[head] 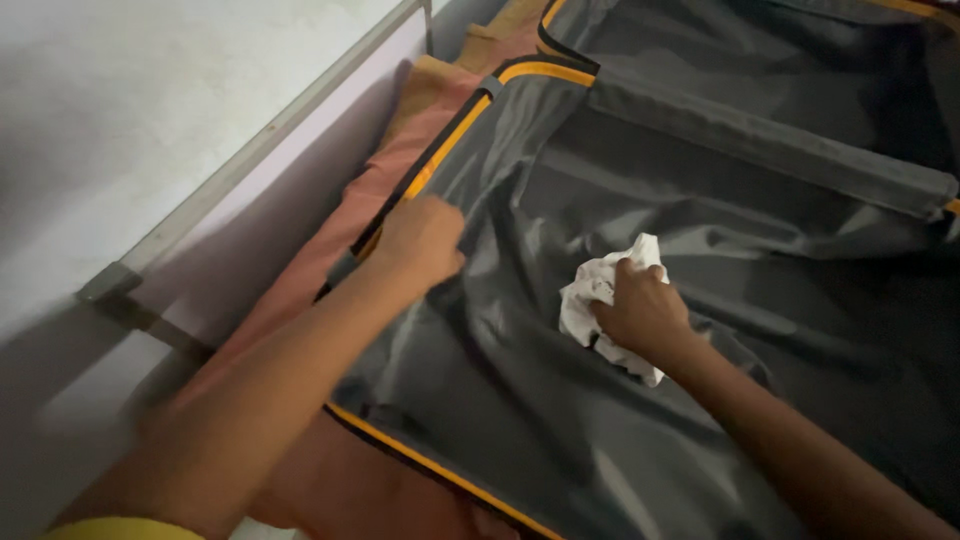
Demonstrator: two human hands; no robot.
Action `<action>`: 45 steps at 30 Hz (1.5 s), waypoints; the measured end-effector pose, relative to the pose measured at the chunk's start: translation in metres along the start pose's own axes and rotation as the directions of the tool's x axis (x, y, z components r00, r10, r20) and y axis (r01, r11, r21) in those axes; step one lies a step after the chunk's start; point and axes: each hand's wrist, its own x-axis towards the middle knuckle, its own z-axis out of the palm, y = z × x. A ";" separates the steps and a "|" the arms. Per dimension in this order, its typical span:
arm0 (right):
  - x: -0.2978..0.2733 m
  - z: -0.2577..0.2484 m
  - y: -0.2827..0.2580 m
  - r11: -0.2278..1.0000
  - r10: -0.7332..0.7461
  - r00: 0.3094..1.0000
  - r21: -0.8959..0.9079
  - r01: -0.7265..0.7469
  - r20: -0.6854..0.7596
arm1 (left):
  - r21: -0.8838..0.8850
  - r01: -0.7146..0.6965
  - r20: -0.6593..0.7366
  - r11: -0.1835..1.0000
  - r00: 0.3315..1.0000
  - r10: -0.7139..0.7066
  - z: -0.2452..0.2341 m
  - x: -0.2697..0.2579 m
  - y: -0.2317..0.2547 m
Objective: The person wipes the inside of an open suitcase with a white cloth, gathers clothing items from a bed, and places them into the suitcase.
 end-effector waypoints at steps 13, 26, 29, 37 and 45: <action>0.038 0.034 -0.029 0.974 -0.129 0.987 0.172 0.145 -0.099 | 0.131 0.004 0.363 0.991 0.930 -0.052 -0.039 -0.059 0.018; 0.041 0.040 -0.145 0.943 -0.319 0.942 0.060 0.326 -0.107 | -0.310 0.251 -0.181 0.917 0.931 -0.316 -0.026 -0.068 -0.047; 0.041 0.035 -0.153 0.931 -0.364 0.916 -0.090 0.354 -0.167 | -0.287 0.075 -0.331 0.955 0.928 -0.173 -0.019 -0.065 -0.053; 0.047 0.020 -0.165 0.932 -0.362 0.927 -0.014 0.363 -0.094 | -0.342 -0.001 -0.409 0.940 0.901 -0.147 -0.018 -0.064 -0.057; 0.047 0.017 -0.158 0.900 -0.436 0.889 -0.060 0.432 -0.139 | -0.407 0.258 -0.153 0.876 0.927 -0.344 -0.040 -0.076 -0.042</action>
